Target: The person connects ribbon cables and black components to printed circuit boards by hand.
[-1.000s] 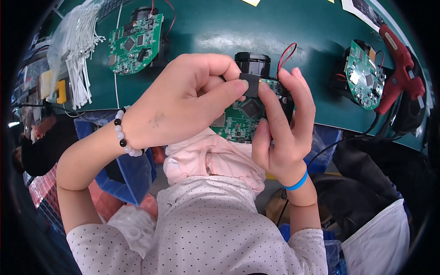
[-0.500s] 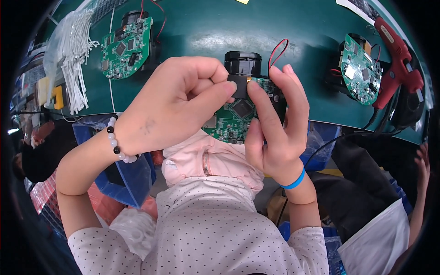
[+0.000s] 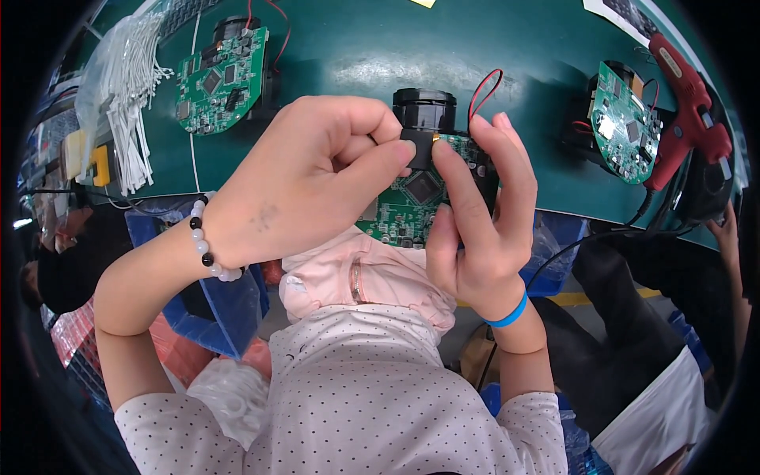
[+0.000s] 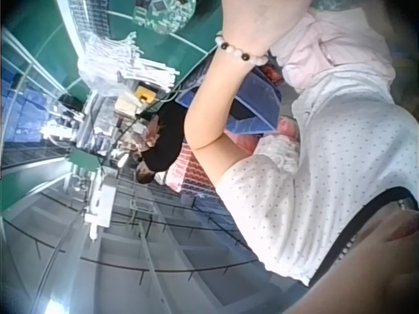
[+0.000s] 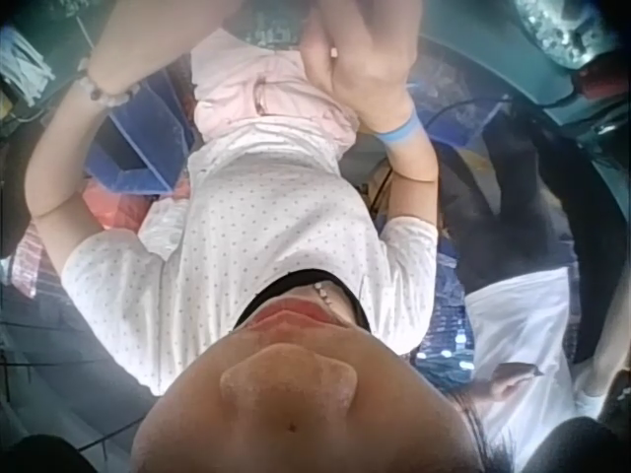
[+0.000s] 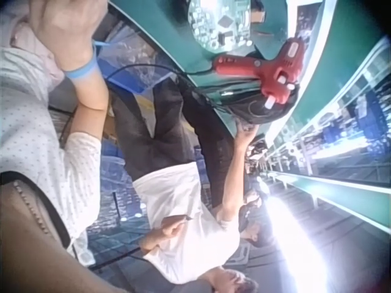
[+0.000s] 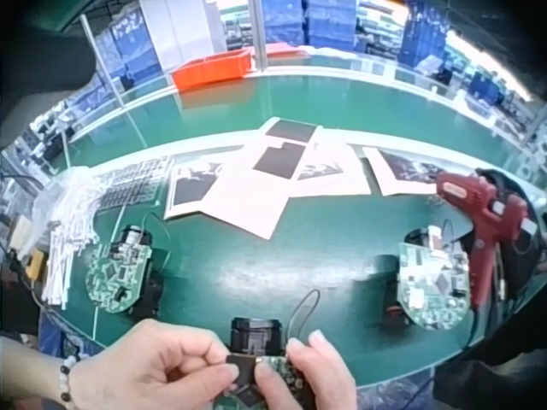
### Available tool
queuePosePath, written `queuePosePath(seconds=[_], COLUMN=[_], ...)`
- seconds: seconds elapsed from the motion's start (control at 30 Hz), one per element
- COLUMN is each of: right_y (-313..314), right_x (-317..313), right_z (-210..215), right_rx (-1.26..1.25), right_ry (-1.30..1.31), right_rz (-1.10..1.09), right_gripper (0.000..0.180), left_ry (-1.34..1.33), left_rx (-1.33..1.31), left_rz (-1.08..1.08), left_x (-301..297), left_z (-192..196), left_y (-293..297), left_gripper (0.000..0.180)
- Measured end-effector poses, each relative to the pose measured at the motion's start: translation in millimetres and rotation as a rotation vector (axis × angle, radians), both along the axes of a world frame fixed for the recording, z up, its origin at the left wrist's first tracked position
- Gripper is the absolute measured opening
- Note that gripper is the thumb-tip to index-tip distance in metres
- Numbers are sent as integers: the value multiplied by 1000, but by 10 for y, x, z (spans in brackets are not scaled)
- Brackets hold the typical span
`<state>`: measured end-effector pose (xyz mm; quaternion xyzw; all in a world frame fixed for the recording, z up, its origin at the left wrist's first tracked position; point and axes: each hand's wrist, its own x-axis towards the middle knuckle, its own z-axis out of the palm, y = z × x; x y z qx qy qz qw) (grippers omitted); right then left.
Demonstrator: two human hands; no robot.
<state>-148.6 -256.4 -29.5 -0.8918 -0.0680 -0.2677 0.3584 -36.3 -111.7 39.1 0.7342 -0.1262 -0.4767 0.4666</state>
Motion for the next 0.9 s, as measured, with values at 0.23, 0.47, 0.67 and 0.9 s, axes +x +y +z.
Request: queuePosePath(seconds=[0.23, 0.47, 0.67, 0.9], right_y=[-16, -7, 7, 15], right_x=[2, -2, -13, -3], right_z=[11, 4, 10, 0], right_rx=[-6, -5, 5, 17], right_ry=[0, 6, 1, -18], right_rz=[5, 14, 20, 34], right_gripper=[47, 46, 46, 46], left_ry=[-59, -170, -168, -150], left_rx=[63, 82, 116, 88], left_rz=[26, 59, 99, 146], left_x=[-38, -74, -109, -120], left_z=[14, 4, 1, -27], left_y=[-54, -79, -93, -95], left_gripper=[18, 24, 26, 28])
